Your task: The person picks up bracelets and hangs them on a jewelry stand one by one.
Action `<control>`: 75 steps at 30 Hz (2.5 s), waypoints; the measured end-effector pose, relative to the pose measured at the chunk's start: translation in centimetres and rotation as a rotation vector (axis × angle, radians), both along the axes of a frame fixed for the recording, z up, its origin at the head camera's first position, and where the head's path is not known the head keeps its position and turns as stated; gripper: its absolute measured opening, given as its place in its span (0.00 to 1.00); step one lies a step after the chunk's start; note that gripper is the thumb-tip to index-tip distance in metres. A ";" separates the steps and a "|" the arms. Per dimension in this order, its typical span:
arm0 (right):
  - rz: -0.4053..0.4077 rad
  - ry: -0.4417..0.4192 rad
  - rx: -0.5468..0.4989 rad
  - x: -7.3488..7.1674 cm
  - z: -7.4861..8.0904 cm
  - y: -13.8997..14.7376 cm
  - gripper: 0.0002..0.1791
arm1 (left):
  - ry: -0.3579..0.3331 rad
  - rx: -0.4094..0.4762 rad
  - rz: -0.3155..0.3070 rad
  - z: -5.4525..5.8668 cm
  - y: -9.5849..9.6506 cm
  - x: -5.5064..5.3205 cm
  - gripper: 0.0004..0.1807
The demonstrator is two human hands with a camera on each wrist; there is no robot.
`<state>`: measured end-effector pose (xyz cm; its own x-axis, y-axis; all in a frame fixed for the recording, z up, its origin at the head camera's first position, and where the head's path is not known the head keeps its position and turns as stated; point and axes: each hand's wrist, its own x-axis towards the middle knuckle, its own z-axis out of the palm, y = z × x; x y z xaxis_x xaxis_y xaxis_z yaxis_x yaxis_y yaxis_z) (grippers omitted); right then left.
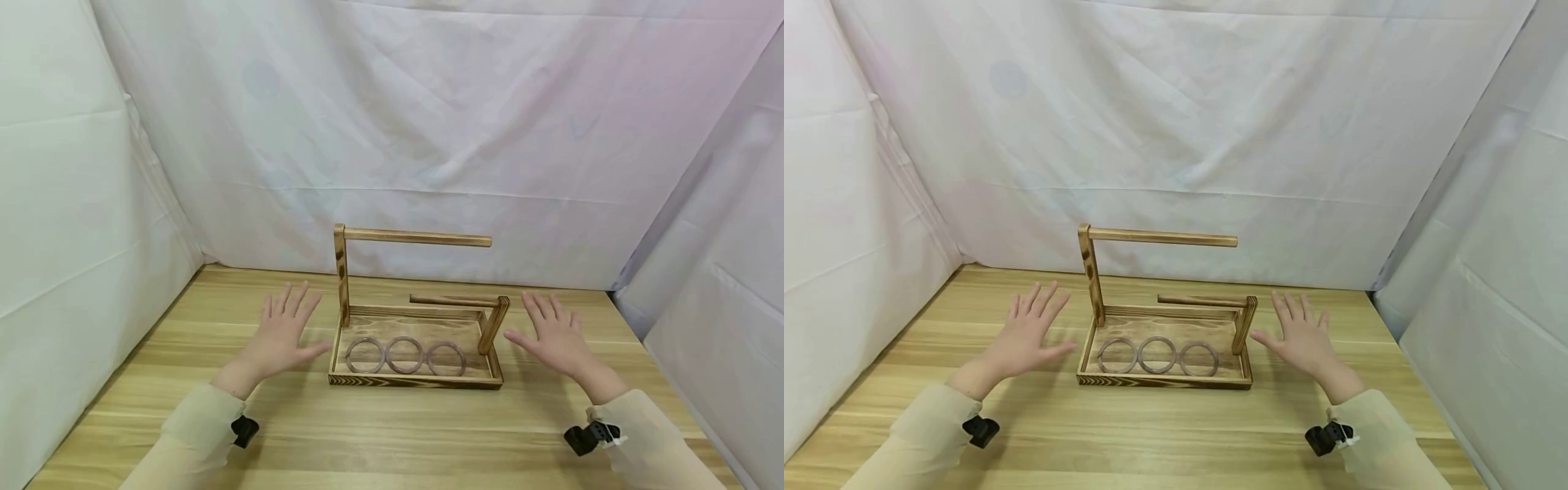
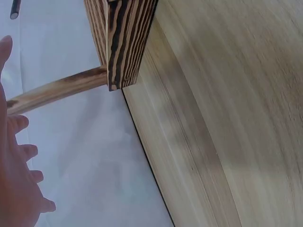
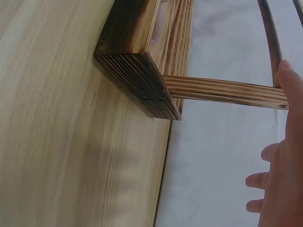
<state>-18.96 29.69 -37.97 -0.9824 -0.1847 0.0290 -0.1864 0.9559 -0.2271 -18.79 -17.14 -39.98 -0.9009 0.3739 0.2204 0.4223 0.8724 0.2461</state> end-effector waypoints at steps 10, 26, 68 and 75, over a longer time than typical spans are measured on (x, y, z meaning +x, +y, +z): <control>0.006 0.030 -0.023 0.2 -0.1 0.0 0.48 | 0.056 -0.048 -0.063 -0.2 1.4 0.4 0.49; 0.024 -0.065 -0.280 0.5 -0.9 0.1 0.43 | 0.055 -0.052 -0.130 -0.6 3.6 0.1 0.46; -0.209 -0.483 -0.859 1.2 -5.5 -1.4 0.37 | -0.268 -0.174 -0.146 -2.6 8.6 -2.3 0.36; -0.218 -0.498 -0.885 1.3 -5.8 -1.7 0.37 | -0.275 -0.209 -0.128 -2.5 9.1 -2.3 0.34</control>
<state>-17.67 27.97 -43.72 -0.9299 -0.1118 -0.3504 0.2776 0.4115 -0.8681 -21.05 -8.04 -42.51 -0.8587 0.4991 -0.1168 0.4745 0.8601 0.1872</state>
